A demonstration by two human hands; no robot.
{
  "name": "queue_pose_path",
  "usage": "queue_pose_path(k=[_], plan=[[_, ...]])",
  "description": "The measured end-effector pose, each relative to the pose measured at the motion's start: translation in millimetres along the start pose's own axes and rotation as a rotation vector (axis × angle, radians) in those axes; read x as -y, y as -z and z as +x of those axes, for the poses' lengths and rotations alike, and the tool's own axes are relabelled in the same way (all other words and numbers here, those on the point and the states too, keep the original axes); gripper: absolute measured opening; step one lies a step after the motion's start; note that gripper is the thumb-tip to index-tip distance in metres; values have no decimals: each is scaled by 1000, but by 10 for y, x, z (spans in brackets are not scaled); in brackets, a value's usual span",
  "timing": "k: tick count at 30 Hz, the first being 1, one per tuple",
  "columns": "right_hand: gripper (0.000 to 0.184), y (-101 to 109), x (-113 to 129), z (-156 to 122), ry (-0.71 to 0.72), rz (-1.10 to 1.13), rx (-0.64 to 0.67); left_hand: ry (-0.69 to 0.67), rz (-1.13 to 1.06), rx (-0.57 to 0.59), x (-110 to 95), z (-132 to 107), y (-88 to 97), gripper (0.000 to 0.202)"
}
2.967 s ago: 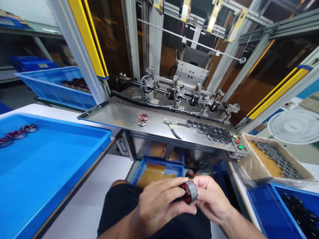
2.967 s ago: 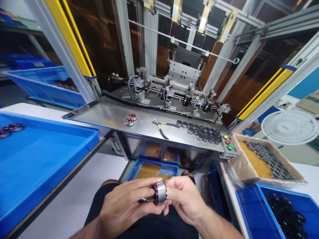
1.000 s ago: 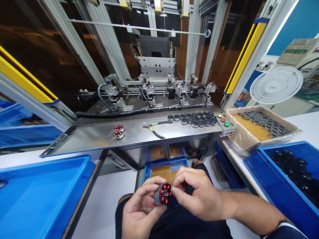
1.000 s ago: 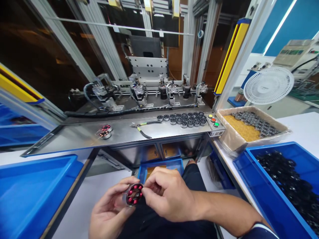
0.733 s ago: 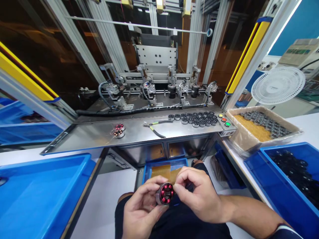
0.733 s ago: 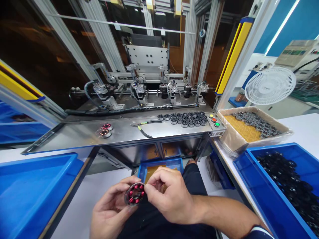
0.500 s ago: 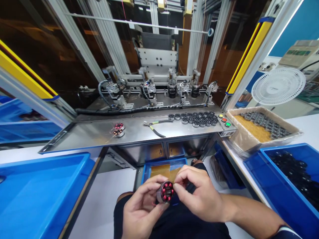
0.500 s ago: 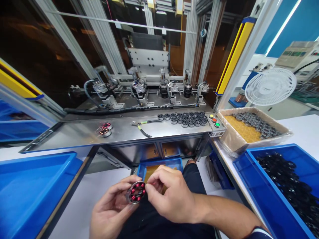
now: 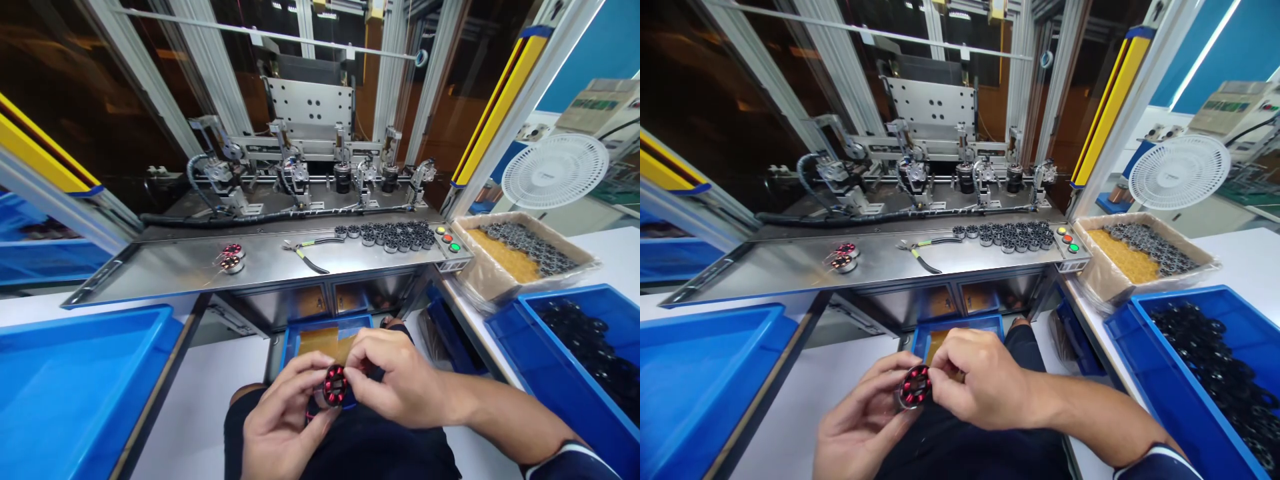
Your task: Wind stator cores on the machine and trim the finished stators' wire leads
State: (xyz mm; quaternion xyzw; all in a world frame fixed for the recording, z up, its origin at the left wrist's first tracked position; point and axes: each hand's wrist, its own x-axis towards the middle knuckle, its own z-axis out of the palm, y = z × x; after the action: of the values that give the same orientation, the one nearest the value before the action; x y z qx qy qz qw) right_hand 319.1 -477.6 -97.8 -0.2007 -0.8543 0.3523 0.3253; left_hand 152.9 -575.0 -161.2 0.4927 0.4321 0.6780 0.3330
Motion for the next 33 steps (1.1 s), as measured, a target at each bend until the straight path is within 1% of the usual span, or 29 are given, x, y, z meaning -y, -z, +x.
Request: queue_pose_path(k=[2, 6, 9, 12, 15, 18, 22, 25, 29, 31, 33], plan=[[15, -41, -27, -17, 8, 17, -38, 4, 10, 5, 6, 13, -8, 38], [14, -128, -60, -56, -19, 58, -136, 27, 5, 12, 15, 27, -10, 37], [14, -148, -56, -74, -53, 70, -151, 33, 0, 27, 20, 17, 2, 36], [13, -109, -37, -72, -57, 35, -123, 21, 18, 44, 21, 4, 9, 39], [10, -39, -19, -51, -11, -31, -57, -1, 55, 49, 17, -1, 2, 39], [9, 23, -13, -13, 31, -91, -1, -67, 113, 64, 19, -1, -8, 38], [13, 63, -23, 41, 31, -195, 71, -152, 214, 92, 38, -2, -5, 39], [14, 54, -46, 59, 97, -261, 82, -180, 257, 91, 53, -3, 2, 39], [15, -17, -98, 48, 227, -280, 7, -177, 231, 83, 64, 2, 2, 40], [15, -64, -122, 31, 243, -256, -57, -150, 195, 79, 64, 5, -7, 40], [14, -109, -135, 8, 219, -214, -120, -115, 144, 70, 62, 9, -21, 39]])
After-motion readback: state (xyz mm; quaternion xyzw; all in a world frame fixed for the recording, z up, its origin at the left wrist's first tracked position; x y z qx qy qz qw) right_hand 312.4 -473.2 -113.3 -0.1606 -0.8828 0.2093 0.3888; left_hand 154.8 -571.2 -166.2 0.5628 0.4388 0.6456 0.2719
